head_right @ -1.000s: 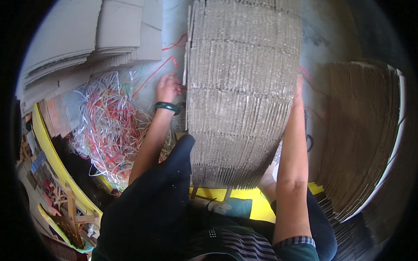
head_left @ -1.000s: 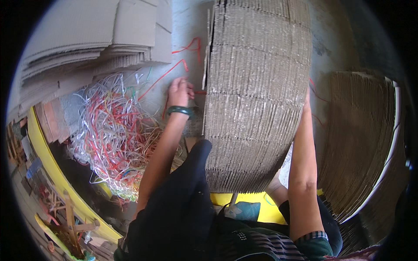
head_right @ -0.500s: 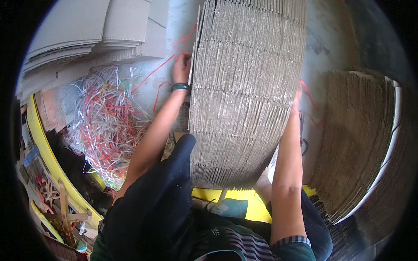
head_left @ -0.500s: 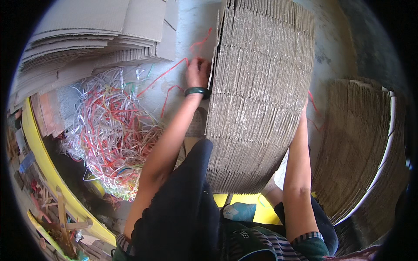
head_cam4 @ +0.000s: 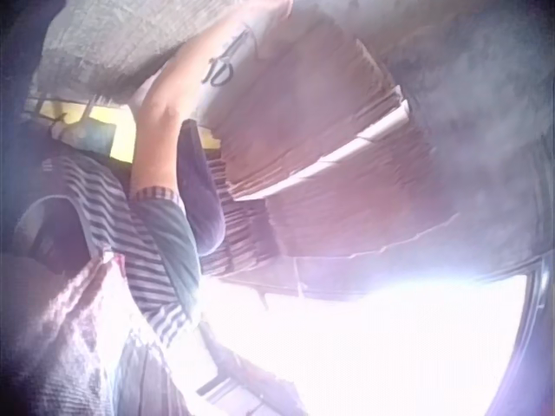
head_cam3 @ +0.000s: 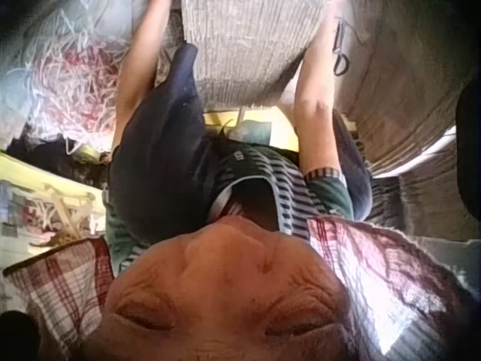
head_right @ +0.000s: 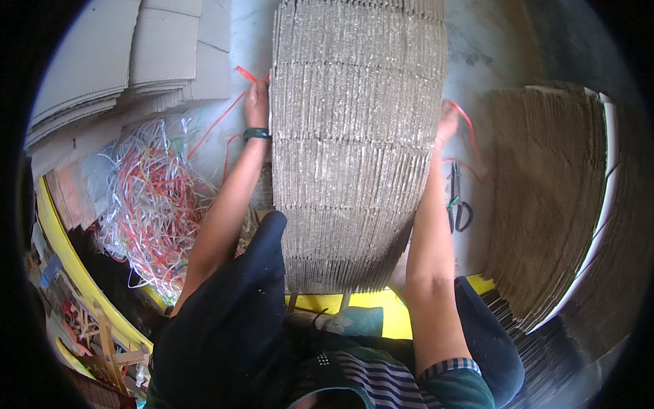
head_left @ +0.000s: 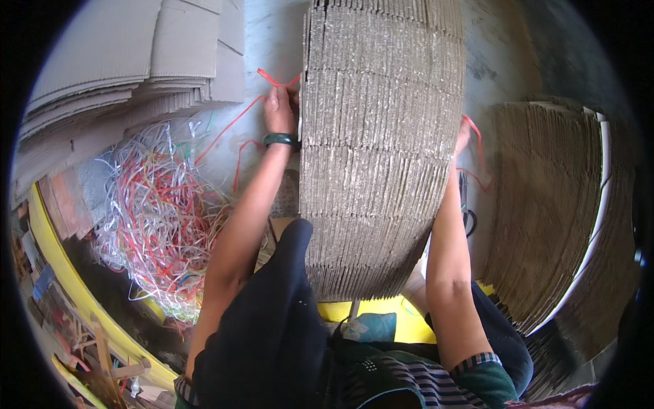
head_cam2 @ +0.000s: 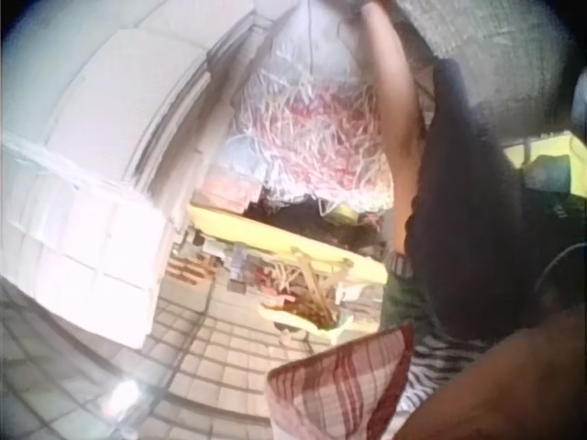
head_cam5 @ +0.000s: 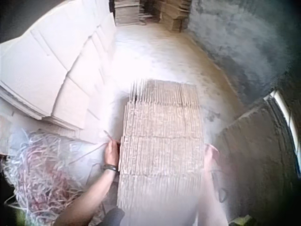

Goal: The person gathers stacks of corrugated cardboard sheets, aligns them, and ties them into bundles using colored plastic straps. The person uses scissors to cut the straps after securing each bundle and places the finished bundles aside.

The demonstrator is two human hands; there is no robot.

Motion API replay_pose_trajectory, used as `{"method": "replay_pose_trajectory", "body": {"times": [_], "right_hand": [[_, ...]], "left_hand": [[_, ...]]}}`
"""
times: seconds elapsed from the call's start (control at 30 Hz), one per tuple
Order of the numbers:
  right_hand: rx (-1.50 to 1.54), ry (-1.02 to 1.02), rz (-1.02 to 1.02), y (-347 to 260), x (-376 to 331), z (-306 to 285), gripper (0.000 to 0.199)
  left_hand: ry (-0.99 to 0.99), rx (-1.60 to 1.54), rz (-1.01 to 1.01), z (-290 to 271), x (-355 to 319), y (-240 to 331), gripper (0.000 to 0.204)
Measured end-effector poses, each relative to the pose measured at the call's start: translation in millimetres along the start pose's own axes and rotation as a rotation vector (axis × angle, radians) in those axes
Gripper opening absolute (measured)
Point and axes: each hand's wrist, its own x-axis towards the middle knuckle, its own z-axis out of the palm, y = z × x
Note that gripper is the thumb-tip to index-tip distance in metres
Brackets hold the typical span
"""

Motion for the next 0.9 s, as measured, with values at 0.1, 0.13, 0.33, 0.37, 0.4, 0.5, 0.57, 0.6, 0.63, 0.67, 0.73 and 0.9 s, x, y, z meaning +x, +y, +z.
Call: {"method": "replay_pose_trajectory", "body": {"times": [0.1,0.13,0.33,0.37,0.4,0.5,0.57,0.6,0.63,0.67,0.73,0.9], "right_hand": [[-1.179,0.067,-0.124,-39,-43,36,0.042],[-1.481,-0.007,-0.182,-45,-41,37,0.040],[-2.330,-0.674,-0.384,-41,-45,92,0.029],[-2.022,-0.583,-0.377,-21,15,8,0.028],[-1.752,-0.506,-0.418,-41,67,-78,0.027],[-2.012,-0.594,-0.350,-9,65,-52,0.027],[-2.321,-0.767,-0.362,1,32,11,0.027],[-2.372,-0.765,-0.367,-8,23,23,0.027],[-2.423,-0.734,-0.353,-18,16,29,0.027],[-2.462,-0.647,-0.322,-36,12,23,0.027],[-2.394,-0.452,-0.333,-47,-5,46,0.028],[-1.354,0.015,-0.277,-123,-89,95,0.033]], "left_hand": [[-0.023,0.220,0.076,-8,2,-11,0.038],[-0.052,0.281,0.169,-12,10,-27,0.034],[-0.208,0.510,0.252,-49,20,-40,0.038],[-0.284,0.516,0.198,-11,9,-20,0.046],[-0.376,0.466,0.129,31,9,-16,0.047],[-0.455,0.673,-0.205,16,19,-6,0.051],[-0.428,0.871,-0.037,-15,25,-24,0.050],[-0.424,0.948,0.053,-20,27,-34,0.051],[-0.440,0.928,0.088,-19,27,-37,0.053],[-0.418,0.762,0.051,-7,24,-38,0.047],[-0.291,0.476,-0.019,-20,19,-35,0.038],[-0.129,0.013,0.063,-24,-14,23,0.035]]}}
